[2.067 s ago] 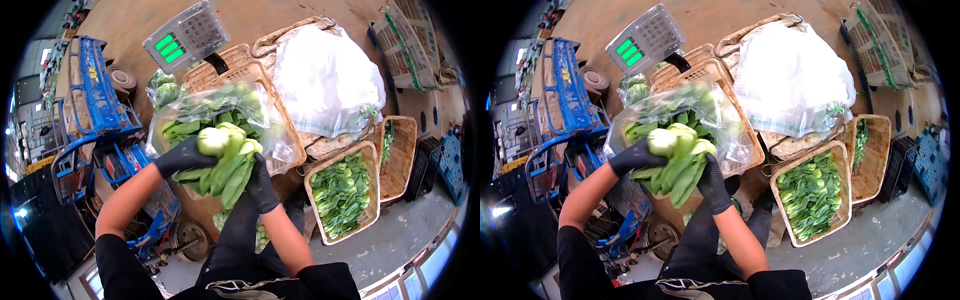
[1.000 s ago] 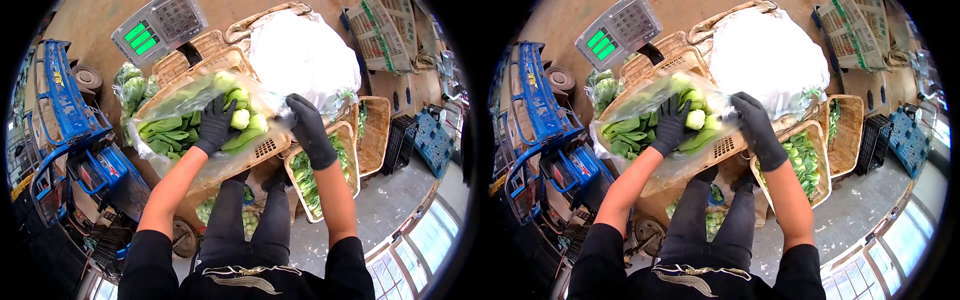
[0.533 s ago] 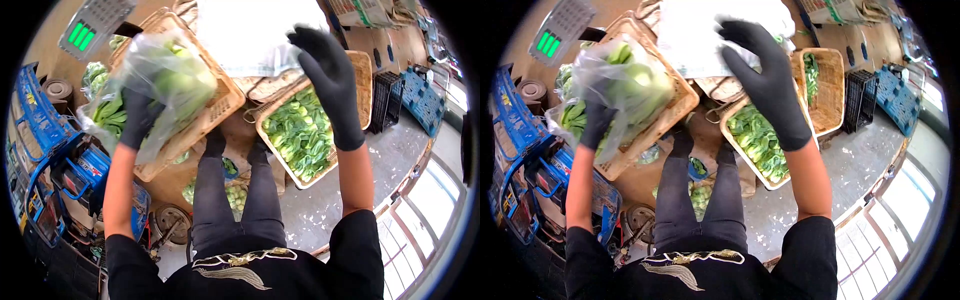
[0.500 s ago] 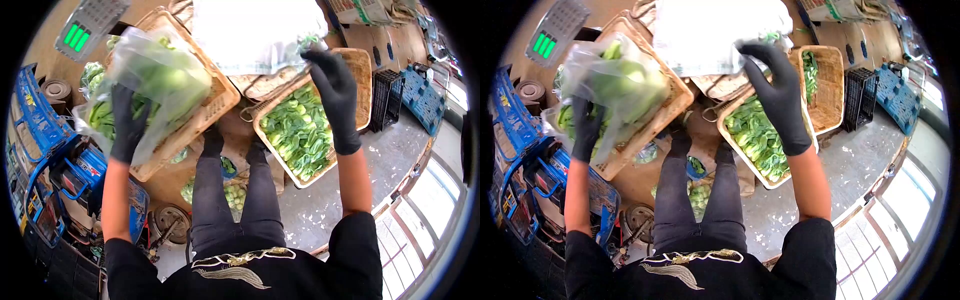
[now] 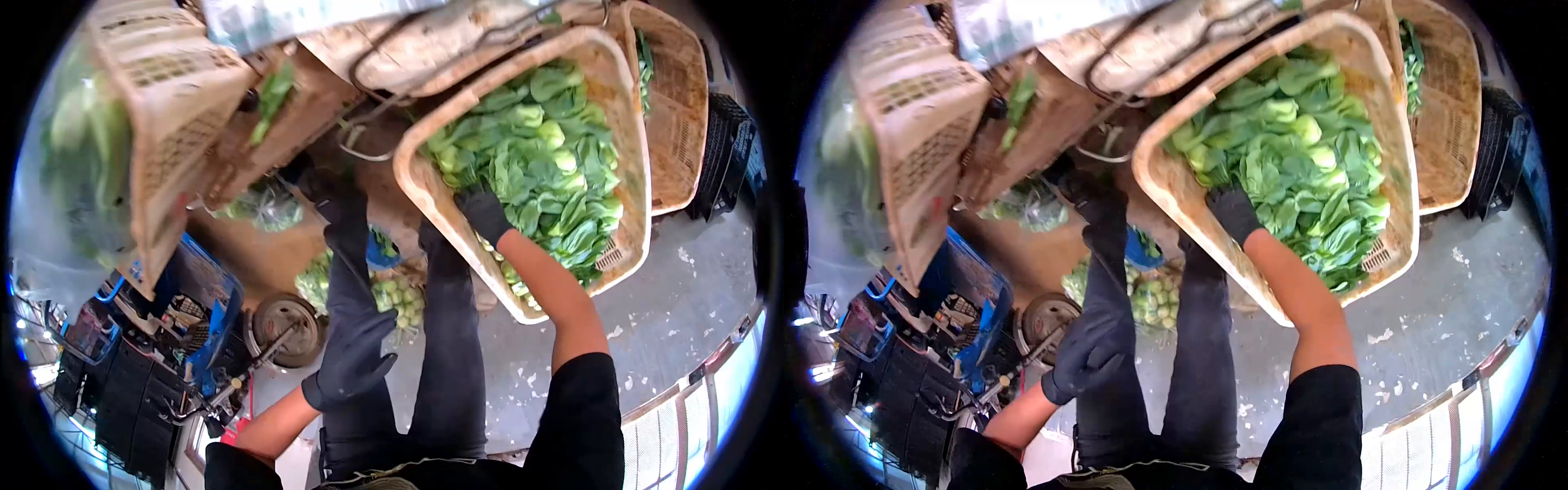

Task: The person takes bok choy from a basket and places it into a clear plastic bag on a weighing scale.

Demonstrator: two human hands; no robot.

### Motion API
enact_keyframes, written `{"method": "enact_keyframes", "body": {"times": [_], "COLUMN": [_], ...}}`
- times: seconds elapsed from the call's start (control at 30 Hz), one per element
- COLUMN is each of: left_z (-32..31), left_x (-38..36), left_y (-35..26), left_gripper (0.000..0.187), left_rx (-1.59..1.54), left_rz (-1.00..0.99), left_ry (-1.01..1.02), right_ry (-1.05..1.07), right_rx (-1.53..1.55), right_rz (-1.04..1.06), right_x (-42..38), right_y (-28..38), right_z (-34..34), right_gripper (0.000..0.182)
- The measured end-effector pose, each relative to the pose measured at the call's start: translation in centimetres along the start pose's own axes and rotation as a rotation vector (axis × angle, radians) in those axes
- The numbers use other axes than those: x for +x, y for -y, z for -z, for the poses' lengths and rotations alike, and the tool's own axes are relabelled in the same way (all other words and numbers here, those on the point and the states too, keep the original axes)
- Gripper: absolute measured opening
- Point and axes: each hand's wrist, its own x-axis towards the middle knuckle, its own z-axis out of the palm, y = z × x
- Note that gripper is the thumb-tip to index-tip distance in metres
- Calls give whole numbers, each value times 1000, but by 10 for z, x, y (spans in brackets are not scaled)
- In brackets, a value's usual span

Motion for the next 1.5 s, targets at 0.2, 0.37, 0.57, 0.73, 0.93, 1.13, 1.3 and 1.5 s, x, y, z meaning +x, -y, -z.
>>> {"method": "enact_keyframes", "body": {"times": [0.2,0.37,0.57,0.73,0.93,1.13,1.3,1.5], "left_z": [-77,-112,-93,-91,-91,-81,-67,-78], "left_x": [57,84,13,-18,-26,-15,-46,-63], "left_y": [39,21,-12,1,12,-34,-88,-84], "left_gripper": [76,91,47,50,85,54,47,46], "left_rx": [14,-106,-266,-406,-618,-132,-836,-1309], "left_rz": [116,-46,-135,5,260,-231,364,732], "left_ry": [-76,-180,244,428,322,433,647,722], "right_ry": [-15,-249,-123,68,-5,-168,99,155], "right_rx": [219,987,978,21,420,1508,1907,1616], "right_rz": [-36,-173,-224,126,-72,-427,-371,-23], "right_x": [-30,-131,-114,-78,-121,-235,-292,-294], "right_y": [-25,45,25,-14,-27,144,214,136], "right_z": [99,200,178,-18,93,204,233,193], "right_gripper": [56,70,45,31,66,61,49,37]}}
